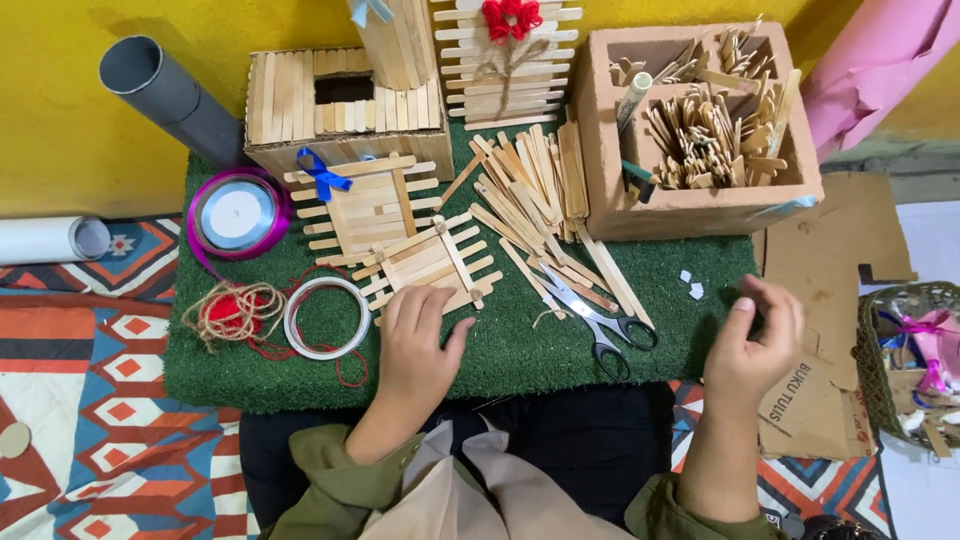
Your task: The person cuts small pieces of double-sided tape and applies them to popsicle sticks for a craft project.
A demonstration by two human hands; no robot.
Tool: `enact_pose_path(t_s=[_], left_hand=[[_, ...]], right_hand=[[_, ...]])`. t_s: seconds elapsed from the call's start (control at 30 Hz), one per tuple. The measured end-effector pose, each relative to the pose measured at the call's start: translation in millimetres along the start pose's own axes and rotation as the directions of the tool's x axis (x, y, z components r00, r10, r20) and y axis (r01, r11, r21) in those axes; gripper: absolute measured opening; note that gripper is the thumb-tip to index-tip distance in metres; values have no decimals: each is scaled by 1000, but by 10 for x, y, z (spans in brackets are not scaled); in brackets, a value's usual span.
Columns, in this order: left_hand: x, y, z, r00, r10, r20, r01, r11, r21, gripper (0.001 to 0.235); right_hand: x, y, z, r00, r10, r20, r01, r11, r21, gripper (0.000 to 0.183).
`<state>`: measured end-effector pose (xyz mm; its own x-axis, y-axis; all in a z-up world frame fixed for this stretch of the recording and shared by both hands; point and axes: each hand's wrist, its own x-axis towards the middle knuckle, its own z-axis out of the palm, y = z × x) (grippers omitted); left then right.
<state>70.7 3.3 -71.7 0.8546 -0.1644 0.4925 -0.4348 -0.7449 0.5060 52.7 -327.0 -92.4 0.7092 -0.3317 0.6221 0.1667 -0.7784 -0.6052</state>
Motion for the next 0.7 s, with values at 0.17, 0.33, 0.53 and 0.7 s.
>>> enact_pose_path(t_s=[0.17, 0.33, 0.53, 0.7], left_hand=[[-81, -142, -20, 999, 28, 40, -31, 995, 90, 39], [-172, -321, 112, 991, 125, -49, -118, 985, 129, 28], [-186, -350, 125, 975, 219, -33, -214, 970, 118, 28], [-179, -335, 118, 977, 206, -53, -200, 975, 96, 27]], right_hand=[[160, -587, 93, 994, -112, -1, 111, 985, -131, 23], [69, -1140, 672, 842, -360, 401, 328, 933, 148, 19], [-188, -1339, 1124, 825, -358, 438, 368, 928, 66, 18], [-196, -1267, 1177, 806, -369, 463, 383, 921, 69, 13]])
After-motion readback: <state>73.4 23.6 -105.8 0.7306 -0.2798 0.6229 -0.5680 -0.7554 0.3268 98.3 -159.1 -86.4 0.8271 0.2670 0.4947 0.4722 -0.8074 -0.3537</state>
